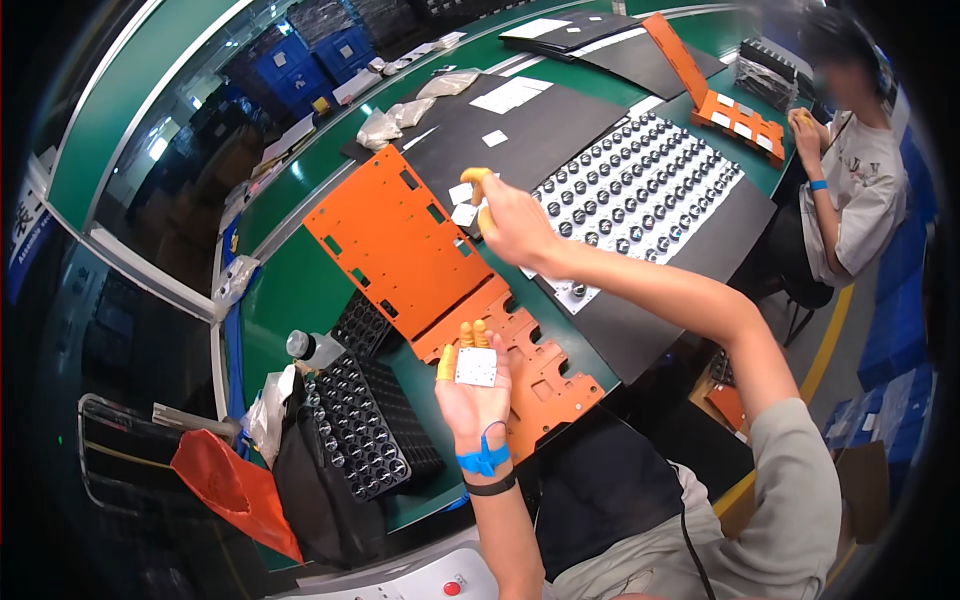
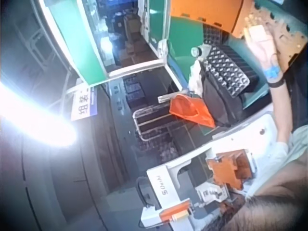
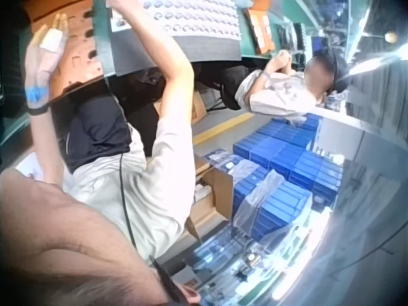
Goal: The person assembles electronic components by placing small silver cylindrical parts into an orange plastic tray. They use a white machine to process the tray and handle small white square components, placing them into the tray. The person works at a green assembly table in a factory setting.
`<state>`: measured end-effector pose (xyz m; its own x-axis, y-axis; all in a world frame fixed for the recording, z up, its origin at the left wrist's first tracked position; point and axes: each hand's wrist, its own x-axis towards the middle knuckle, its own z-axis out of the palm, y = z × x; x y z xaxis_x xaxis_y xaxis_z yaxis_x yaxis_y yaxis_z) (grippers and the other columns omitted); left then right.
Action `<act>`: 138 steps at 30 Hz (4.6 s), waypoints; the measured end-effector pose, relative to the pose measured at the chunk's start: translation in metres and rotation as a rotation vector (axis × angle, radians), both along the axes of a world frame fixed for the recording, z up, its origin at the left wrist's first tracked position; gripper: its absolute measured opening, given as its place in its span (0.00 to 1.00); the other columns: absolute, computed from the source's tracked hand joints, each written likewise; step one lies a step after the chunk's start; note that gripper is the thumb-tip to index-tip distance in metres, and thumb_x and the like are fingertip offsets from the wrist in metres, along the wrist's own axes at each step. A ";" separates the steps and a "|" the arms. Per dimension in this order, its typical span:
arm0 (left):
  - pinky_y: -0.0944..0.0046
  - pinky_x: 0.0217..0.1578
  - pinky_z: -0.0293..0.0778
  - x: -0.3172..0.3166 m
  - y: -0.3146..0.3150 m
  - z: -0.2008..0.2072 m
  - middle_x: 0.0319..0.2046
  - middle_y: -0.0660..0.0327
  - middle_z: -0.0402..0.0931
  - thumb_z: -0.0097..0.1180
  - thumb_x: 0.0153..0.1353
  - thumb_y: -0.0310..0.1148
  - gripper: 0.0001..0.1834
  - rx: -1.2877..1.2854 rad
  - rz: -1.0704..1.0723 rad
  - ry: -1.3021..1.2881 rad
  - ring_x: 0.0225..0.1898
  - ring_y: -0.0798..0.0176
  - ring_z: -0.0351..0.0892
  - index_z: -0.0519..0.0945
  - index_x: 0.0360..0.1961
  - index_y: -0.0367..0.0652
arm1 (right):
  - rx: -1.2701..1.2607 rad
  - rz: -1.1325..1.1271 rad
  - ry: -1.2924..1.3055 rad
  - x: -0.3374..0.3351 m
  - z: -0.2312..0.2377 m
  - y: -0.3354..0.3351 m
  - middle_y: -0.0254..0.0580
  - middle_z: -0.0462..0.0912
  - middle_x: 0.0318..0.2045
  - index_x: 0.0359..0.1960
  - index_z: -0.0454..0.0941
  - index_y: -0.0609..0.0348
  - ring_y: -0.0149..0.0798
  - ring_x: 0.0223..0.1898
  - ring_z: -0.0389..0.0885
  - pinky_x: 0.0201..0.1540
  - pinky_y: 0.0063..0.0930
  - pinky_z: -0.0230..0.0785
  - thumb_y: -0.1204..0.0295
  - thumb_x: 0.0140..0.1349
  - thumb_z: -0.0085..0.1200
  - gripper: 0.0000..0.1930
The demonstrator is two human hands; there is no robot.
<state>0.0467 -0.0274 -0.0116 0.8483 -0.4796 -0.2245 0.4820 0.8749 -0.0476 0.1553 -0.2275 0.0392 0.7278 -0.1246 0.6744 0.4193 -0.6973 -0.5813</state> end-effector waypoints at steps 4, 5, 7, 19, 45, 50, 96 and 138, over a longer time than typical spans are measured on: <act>0.49 0.57 0.76 0.007 -0.016 -0.012 0.49 0.48 0.79 0.42 0.73 0.33 0.16 0.031 -0.050 0.017 0.51 0.50 0.79 0.76 0.50 0.32 | -0.349 -0.159 0.309 0.075 -0.056 -0.036 0.55 0.79 0.45 0.51 0.73 0.66 0.55 0.47 0.80 0.45 0.49 0.74 0.73 0.58 0.55 0.18; 0.49 0.57 0.77 0.006 -0.015 -0.007 0.49 0.48 0.79 0.43 0.72 0.33 0.16 0.040 -0.034 0.020 0.51 0.50 0.79 0.76 0.51 0.32 | -0.422 -0.184 0.361 0.081 -0.058 -0.027 0.54 0.79 0.46 0.50 0.75 0.64 0.54 0.48 0.79 0.45 0.48 0.74 0.69 0.59 0.56 0.18; 0.49 0.56 0.77 0.006 -0.014 -0.004 0.49 0.48 0.79 0.43 0.72 0.32 0.15 0.054 -0.044 0.023 0.51 0.50 0.79 0.76 0.50 0.32 | -0.572 -0.240 0.467 0.092 -0.063 -0.011 0.51 0.80 0.47 0.48 0.79 0.62 0.52 0.51 0.78 0.47 0.46 0.74 0.62 0.60 0.59 0.19; 0.49 0.55 0.77 0.011 -0.007 -0.003 0.48 0.48 0.78 0.44 0.71 0.31 0.14 0.026 -0.018 0.031 0.51 0.50 0.78 0.76 0.50 0.32 | -0.647 -0.215 0.287 0.091 -0.070 0.003 0.49 0.86 0.33 0.33 0.83 0.59 0.47 0.39 0.86 0.39 0.38 0.79 0.73 0.57 0.56 0.06; 0.59 0.46 0.75 0.023 -0.009 -0.010 0.54 0.50 0.74 0.46 0.70 0.34 0.17 0.126 -0.068 -0.074 0.48 0.54 0.74 0.74 0.53 0.33 | -0.506 0.013 0.067 0.038 -0.017 -0.058 0.51 0.84 0.29 0.41 0.82 0.58 0.50 0.32 0.85 0.35 0.44 0.76 0.69 0.62 0.53 0.10; 0.52 0.53 0.76 0.007 -0.012 0.018 0.55 0.50 0.74 0.40 0.74 0.38 0.20 0.286 -0.027 -0.060 0.56 0.50 0.74 0.71 0.58 0.36 | -0.470 0.273 -0.231 -0.039 -0.008 -0.015 0.44 0.86 0.32 0.48 0.81 0.56 0.43 0.27 0.86 0.27 0.35 0.78 0.76 0.58 0.59 0.15; 0.61 0.46 0.73 -0.009 -0.038 0.000 0.50 0.57 0.76 0.46 0.72 0.39 0.17 0.273 -0.104 -0.086 0.43 0.60 0.73 0.76 0.53 0.40 | -0.407 -0.215 0.229 0.143 -0.063 -0.009 0.48 0.85 0.37 0.40 0.84 0.54 0.50 0.49 0.82 0.67 0.66 0.53 0.69 0.65 0.51 0.09; 0.53 0.51 0.83 0.002 -0.045 -0.008 0.51 0.48 0.79 0.45 0.72 0.35 0.16 0.193 -0.055 -0.062 0.52 0.47 0.79 0.76 0.52 0.35 | -0.660 0.031 -0.417 -0.027 0.022 -0.052 0.39 0.73 0.17 0.22 0.69 0.56 0.43 0.16 0.78 0.17 0.35 0.69 0.64 0.65 0.57 0.16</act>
